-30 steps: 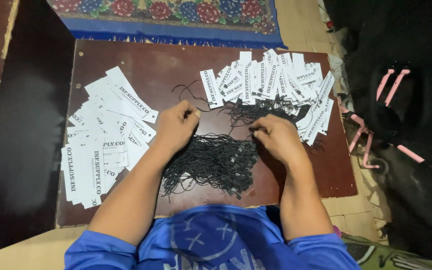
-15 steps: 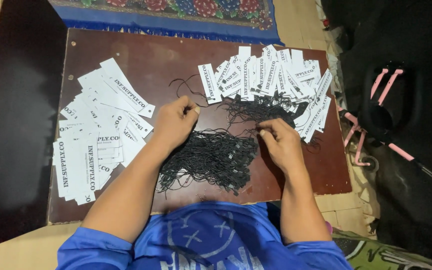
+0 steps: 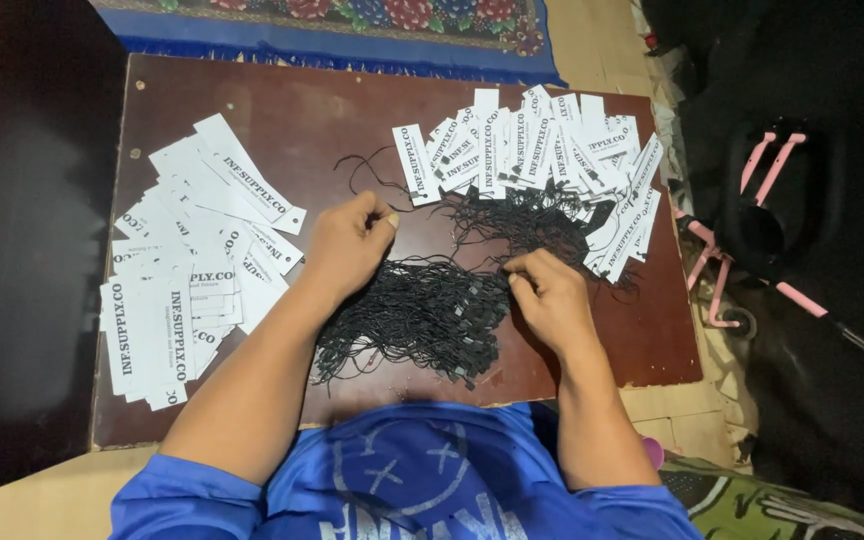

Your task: The person sits at a table and repeatedly picks up white paper tags and black cords. They thread the cord through the tag and place the finished item on a growing pile on the table.

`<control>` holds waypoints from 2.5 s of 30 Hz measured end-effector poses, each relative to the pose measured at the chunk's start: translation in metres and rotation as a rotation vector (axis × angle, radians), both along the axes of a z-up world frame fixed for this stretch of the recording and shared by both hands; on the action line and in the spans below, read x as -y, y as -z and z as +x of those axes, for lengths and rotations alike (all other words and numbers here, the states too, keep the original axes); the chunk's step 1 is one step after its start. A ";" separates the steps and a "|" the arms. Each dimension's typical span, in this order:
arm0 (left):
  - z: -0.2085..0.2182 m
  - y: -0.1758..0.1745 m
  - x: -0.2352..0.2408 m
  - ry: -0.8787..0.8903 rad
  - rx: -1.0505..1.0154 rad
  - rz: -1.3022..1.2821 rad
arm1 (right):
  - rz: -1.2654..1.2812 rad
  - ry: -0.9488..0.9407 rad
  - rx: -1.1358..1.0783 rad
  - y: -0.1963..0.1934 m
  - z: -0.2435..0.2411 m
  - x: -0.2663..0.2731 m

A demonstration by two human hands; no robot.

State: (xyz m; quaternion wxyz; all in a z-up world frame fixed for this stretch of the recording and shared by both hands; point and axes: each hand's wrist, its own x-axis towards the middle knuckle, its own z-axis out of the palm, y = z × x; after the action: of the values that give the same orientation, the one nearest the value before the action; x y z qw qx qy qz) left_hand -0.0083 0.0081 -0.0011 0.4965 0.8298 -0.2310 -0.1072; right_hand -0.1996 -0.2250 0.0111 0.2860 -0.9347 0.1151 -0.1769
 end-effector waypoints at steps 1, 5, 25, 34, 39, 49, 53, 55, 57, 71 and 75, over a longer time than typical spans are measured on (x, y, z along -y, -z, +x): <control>0.000 0.002 0.000 0.001 -0.003 0.001 | 0.001 0.001 -0.003 0.000 -0.001 0.000; -0.001 0.001 0.001 0.010 0.010 0.008 | 0.003 -0.044 -0.032 -0.005 0.000 -0.001; -0.026 -0.034 0.008 0.283 -0.224 -0.269 | 0.161 -0.129 -0.180 -0.072 0.025 -0.015; -0.030 0.011 0.021 0.411 -0.512 -0.431 | 0.230 -0.336 -0.091 -0.053 0.068 -0.023; -0.033 -0.007 0.017 0.389 -0.558 -0.382 | 0.457 -0.125 0.053 -0.008 0.070 0.002; -0.021 -0.021 0.004 0.324 -0.554 -0.479 | 0.650 -0.083 0.119 0.000 0.069 0.013; -0.027 -0.008 0.011 0.280 0.012 -0.151 | 0.288 -0.330 0.175 -0.002 0.075 -0.013; -0.029 -0.001 0.015 0.299 0.235 -0.129 | 0.281 -0.394 0.198 -0.007 0.074 -0.029; -0.031 0.010 0.018 0.267 0.369 -0.146 | 0.302 -0.419 0.098 -0.011 0.071 -0.039; -0.032 0.002 0.017 0.242 0.230 -0.304 | 0.624 -0.273 -0.157 -0.020 0.065 -0.032; -0.031 -0.001 0.015 0.199 0.230 -0.280 | 0.791 -0.276 0.007 -0.010 0.065 -0.022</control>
State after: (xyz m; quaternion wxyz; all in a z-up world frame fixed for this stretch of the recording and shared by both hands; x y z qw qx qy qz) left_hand -0.0391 -0.0072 0.0003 0.5641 0.7327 -0.3798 -0.0271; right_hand -0.1346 -0.2026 0.0212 0.6444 -0.7588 0.0470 -0.0825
